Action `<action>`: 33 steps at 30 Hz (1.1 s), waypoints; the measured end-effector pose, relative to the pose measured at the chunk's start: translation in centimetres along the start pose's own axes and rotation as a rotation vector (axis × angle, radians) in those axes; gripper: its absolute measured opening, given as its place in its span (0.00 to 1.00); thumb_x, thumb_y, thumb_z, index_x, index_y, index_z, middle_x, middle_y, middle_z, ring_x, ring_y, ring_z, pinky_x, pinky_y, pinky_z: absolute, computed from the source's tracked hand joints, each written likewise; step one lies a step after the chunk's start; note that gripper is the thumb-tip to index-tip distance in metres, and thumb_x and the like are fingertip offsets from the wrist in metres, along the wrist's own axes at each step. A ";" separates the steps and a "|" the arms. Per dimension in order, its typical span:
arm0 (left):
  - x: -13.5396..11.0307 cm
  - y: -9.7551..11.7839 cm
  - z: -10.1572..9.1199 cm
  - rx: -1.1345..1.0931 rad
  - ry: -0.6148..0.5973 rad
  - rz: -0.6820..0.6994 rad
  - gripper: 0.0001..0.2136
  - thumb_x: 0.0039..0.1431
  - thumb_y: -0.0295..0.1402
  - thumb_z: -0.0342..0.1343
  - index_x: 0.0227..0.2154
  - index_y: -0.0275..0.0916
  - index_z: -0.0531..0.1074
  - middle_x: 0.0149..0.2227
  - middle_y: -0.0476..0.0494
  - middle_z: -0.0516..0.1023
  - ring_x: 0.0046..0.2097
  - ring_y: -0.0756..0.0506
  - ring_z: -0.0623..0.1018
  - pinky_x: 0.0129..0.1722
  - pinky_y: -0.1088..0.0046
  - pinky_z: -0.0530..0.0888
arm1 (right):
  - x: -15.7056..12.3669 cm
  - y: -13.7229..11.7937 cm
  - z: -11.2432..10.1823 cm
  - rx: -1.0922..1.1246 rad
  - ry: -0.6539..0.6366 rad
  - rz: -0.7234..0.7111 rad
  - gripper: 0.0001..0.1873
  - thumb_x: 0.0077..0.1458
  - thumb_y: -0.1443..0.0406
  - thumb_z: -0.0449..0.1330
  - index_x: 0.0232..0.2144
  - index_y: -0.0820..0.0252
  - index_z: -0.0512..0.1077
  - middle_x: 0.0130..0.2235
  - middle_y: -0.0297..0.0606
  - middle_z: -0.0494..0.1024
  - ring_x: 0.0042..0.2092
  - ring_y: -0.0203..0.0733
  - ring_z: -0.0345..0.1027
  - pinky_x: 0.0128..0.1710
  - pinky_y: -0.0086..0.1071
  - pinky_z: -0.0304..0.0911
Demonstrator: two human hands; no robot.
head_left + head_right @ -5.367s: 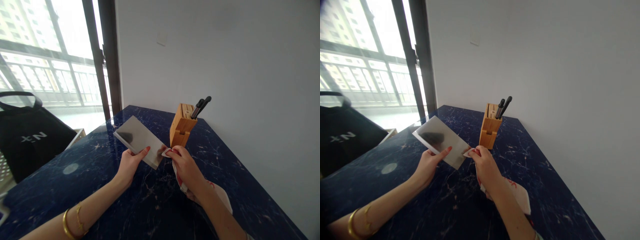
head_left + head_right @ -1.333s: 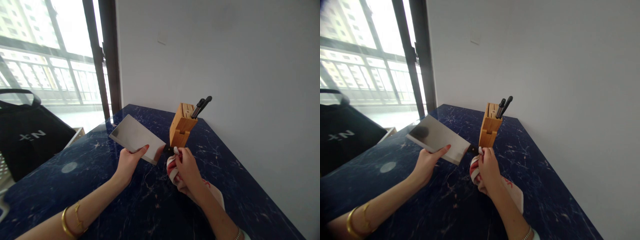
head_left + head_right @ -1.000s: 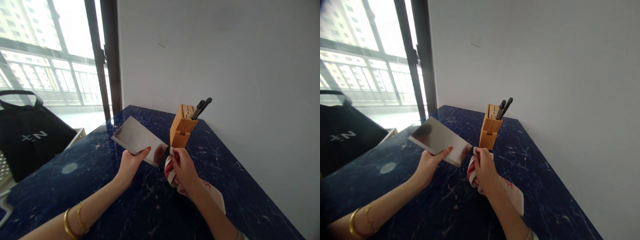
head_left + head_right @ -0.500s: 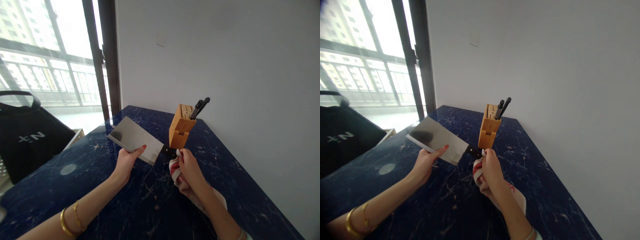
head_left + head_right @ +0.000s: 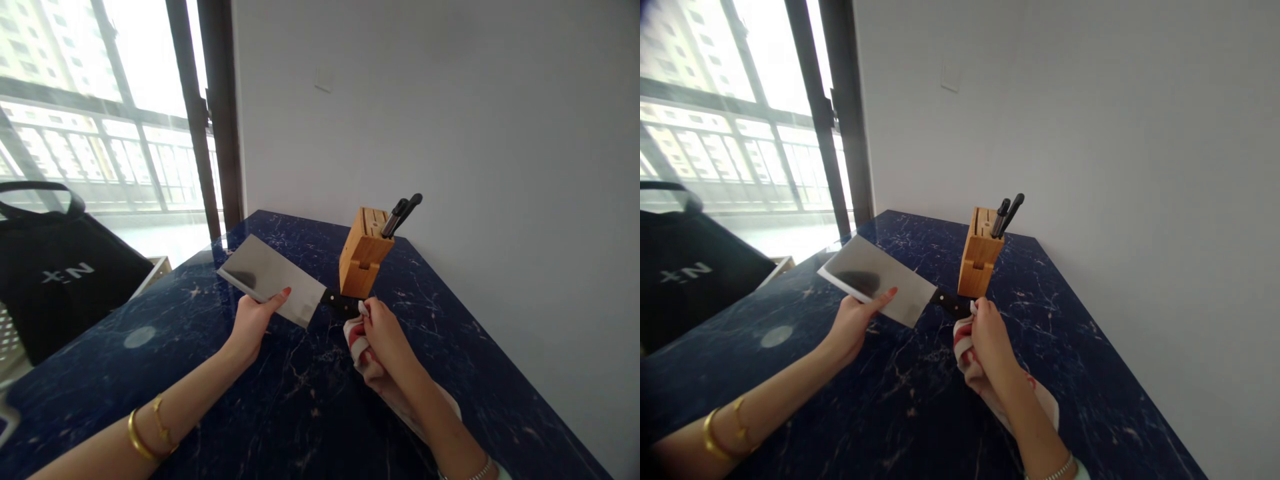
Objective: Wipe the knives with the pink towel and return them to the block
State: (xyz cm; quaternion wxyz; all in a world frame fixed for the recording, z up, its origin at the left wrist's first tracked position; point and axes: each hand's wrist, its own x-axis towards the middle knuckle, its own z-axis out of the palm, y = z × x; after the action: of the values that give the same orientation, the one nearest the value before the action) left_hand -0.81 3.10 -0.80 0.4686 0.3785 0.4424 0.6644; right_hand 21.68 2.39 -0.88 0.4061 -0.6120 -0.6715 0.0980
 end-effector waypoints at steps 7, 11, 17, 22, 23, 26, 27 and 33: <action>0.0 0.0 0.0 -0.136 0.019 -0.116 0.18 0.38 0.30 0.64 0.36 0.33 0.72 0.38 0.38 0.77 0.36 0.43 0.77 0.34 0.71 0.75 | 0.5 0.9 -0.2 -0.080 -0.038 0.007 0.05 0.48 0.69 0.49 0.24 0.56 0.64 0.26 0.34 0.70 0.29 0.39 0.65 0.31 0.31 0.58; 0.5 -0.2 -0.2 -0.177 0.053 -0.145 0.17 0.38 0.28 0.64 0.36 0.34 0.72 0.39 0.40 0.77 0.36 0.45 0.77 0.32 0.73 0.75 | 0.6 1.0 -0.5 -0.075 -0.050 0.021 0.05 0.47 0.69 0.51 0.26 0.57 0.65 0.28 0.35 0.73 0.30 0.39 0.67 0.31 0.31 0.59; 1.0 -0.1 -0.5 -0.210 0.077 -0.162 0.16 0.39 0.26 0.64 0.35 0.33 0.72 0.38 0.40 0.77 0.34 0.46 0.77 0.31 0.75 0.76 | 1.1 1.8 -0.7 0.042 -0.043 0.074 0.06 0.48 0.65 0.53 0.31 0.58 0.67 0.32 0.37 0.75 0.35 0.41 0.69 0.36 0.34 0.61; 1.1 0.2 -0.5 -0.270 0.096 -0.209 0.14 0.41 0.23 0.62 0.35 0.32 0.72 0.35 0.42 0.78 0.31 0.48 0.78 0.28 0.77 0.76 | 1.7 2.7 -0.4 0.255 -0.029 0.080 0.09 0.47 0.65 0.53 0.34 0.59 0.67 0.35 0.38 0.75 0.36 0.41 0.69 0.38 0.35 0.62; 1.1 0.2 -0.5 -0.288 0.101 -0.230 0.13 0.41 0.22 0.61 0.34 0.31 0.72 0.33 0.42 0.78 0.30 0.48 0.78 0.28 0.77 0.76 | 1.7 2.7 -0.3 0.302 -0.031 0.083 0.10 0.47 0.65 0.53 0.34 0.59 0.67 0.35 0.38 0.75 0.37 0.41 0.69 0.39 0.36 0.62; 1.3 0.3 -0.6 -0.332 0.115 -0.305 0.11 0.43 0.19 0.59 0.33 0.30 0.72 0.30 0.43 0.78 0.28 0.49 0.78 0.27 0.78 0.76 | 1.7 2.4 -0.3 0.396 -0.034 0.093 0.10 0.47 0.65 0.53 0.35 0.60 0.66 0.36 0.38 0.75 0.38 0.40 0.69 0.41 0.36 0.62; 1.3 0.3 -0.7 -0.343 0.122 -0.327 0.10 0.44 0.19 0.59 0.33 0.30 0.72 0.29 0.43 0.78 0.27 0.49 0.78 0.26 0.79 0.76 | 1.7 2.2 -0.3 0.412 -0.033 0.089 0.11 0.47 0.65 0.53 0.36 0.60 0.66 0.36 0.38 0.75 0.38 0.40 0.69 0.41 0.36 0.62; 1.9 0.0 -0.9 -0.398 0.165 -0.361 0.08 0.47 0.19 0.57 0.32 0.31 0.72 0.27 0.44 0.78 0.26 0.50 0.77 0.26 0.80 0.76 | 1.3 1.4 -0.3 0.440 0.011 0.062 0.08 0.48 0.65 0.53 0.34 0.59 0.65 0.35 0.38 0.75 0.38 0.40 0.69 0.41 0.36 0.62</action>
State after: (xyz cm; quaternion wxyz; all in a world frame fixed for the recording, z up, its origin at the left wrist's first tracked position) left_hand -2.17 4.69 -0.90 0.6069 0.1386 0.4003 0.6725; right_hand 22.96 3.82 -1.00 0.5301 -0.5295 -0.6127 0.2513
